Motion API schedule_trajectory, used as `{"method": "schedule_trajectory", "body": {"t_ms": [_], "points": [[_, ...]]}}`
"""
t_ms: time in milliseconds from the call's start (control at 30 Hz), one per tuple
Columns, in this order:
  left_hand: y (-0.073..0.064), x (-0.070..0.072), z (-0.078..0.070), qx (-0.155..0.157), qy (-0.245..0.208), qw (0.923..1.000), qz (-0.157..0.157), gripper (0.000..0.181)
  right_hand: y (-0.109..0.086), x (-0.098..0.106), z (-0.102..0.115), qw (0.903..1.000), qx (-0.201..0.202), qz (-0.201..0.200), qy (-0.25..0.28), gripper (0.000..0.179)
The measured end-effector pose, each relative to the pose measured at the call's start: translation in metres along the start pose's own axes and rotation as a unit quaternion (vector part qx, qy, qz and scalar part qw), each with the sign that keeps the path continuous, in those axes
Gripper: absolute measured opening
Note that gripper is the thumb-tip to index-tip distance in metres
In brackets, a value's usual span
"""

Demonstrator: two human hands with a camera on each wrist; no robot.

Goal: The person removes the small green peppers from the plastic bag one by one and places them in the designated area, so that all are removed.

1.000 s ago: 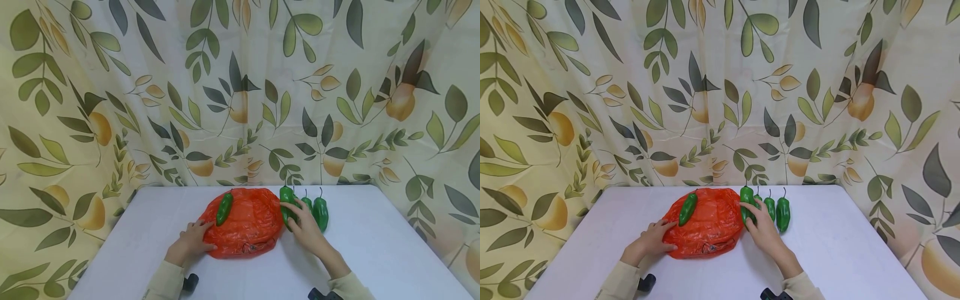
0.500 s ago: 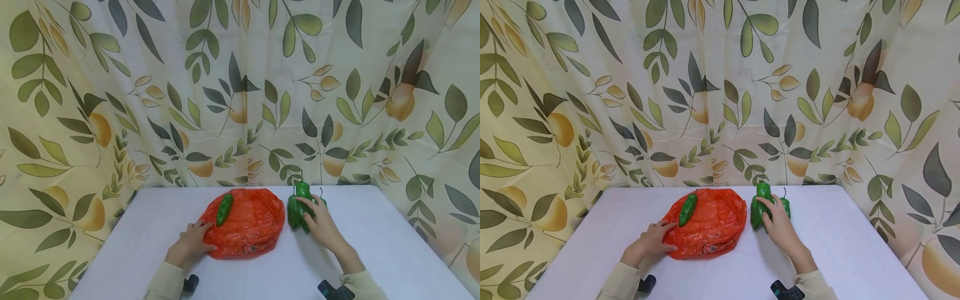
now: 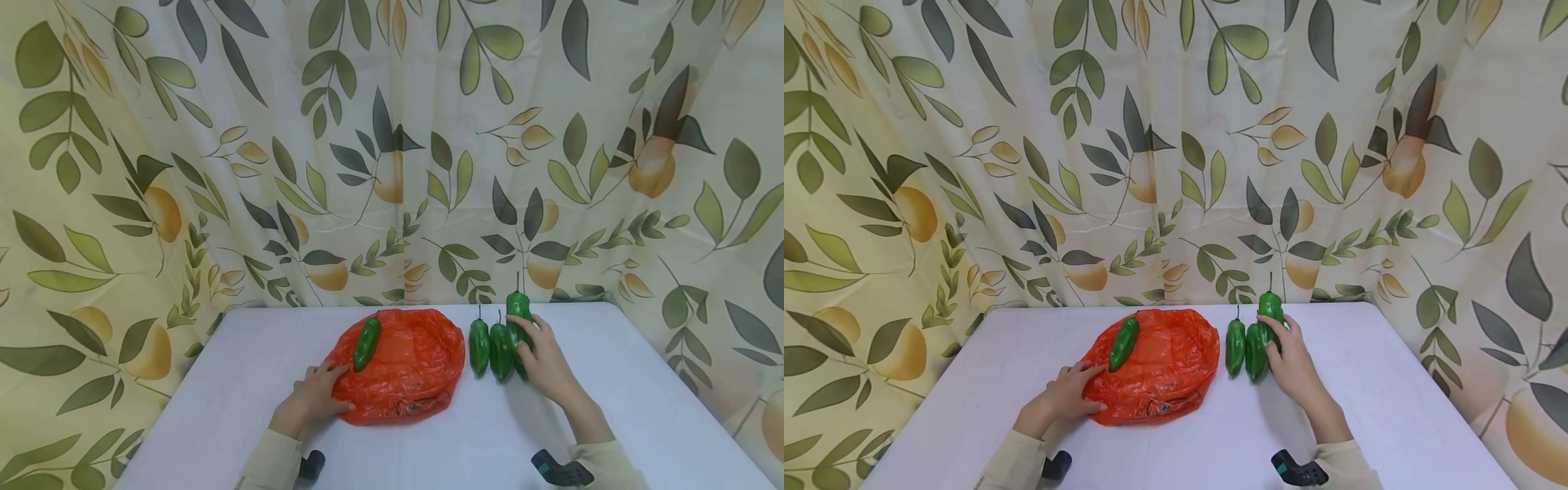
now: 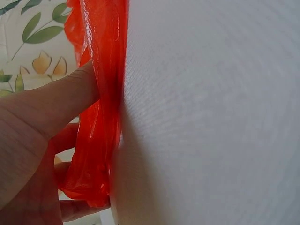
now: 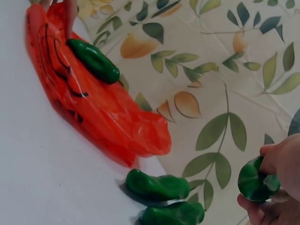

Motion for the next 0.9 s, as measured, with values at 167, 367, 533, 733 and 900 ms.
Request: {"method": "schedule_trajectory", "body": {"t_ms": [167, 367, 533, 733, 900], "points": [[0.000, 0.001, 0.000, -0.001, 0.000, 1.0000, -0.001, 0.085, 0.002, 0.003, -0.009, 0.9996, -0.024, 0.006, -0.010, 0.051], [0.000, -0.001, 0.001, 0.012, -0.002, 0.9999, 0.006, 0.085, 0.003, 0.004, -0.019, 0.9988, -0.043, 0.013, -0.018, 0.052], [0.000, -0.002, 0.002, 0.016, -0.004, 0.9998, 0.009, 0.083, 0.005, 0.006, -0.029, 0.9985, -0.050, 0.012, -0.016, 0.053], [0.000, -0.001, 0.002, 0.012, -0.002, 0.9999, 0.005, 0.083, 0.008, 0.009, -0.036, 0.9982, -0.059, 0.013, -0.003, 0.055], [0.001, -0.002, 0.002, 0.009, -0.002, 1.0000, 0.001, 0.083, 0.009, 0.011, -0.042, 0.9976, -0.067, 0.013, -0.001, 0.056]]}}
Point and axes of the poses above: each hand's wrist, its own y-axis towards the middle knuckle, its own x-axis out of the back of the hand, z = x × y, the point moved 6 cm from there along y, towards the middle knuckle, and after that the axes turned 7 degrees about -x, right-handed, at the moved point
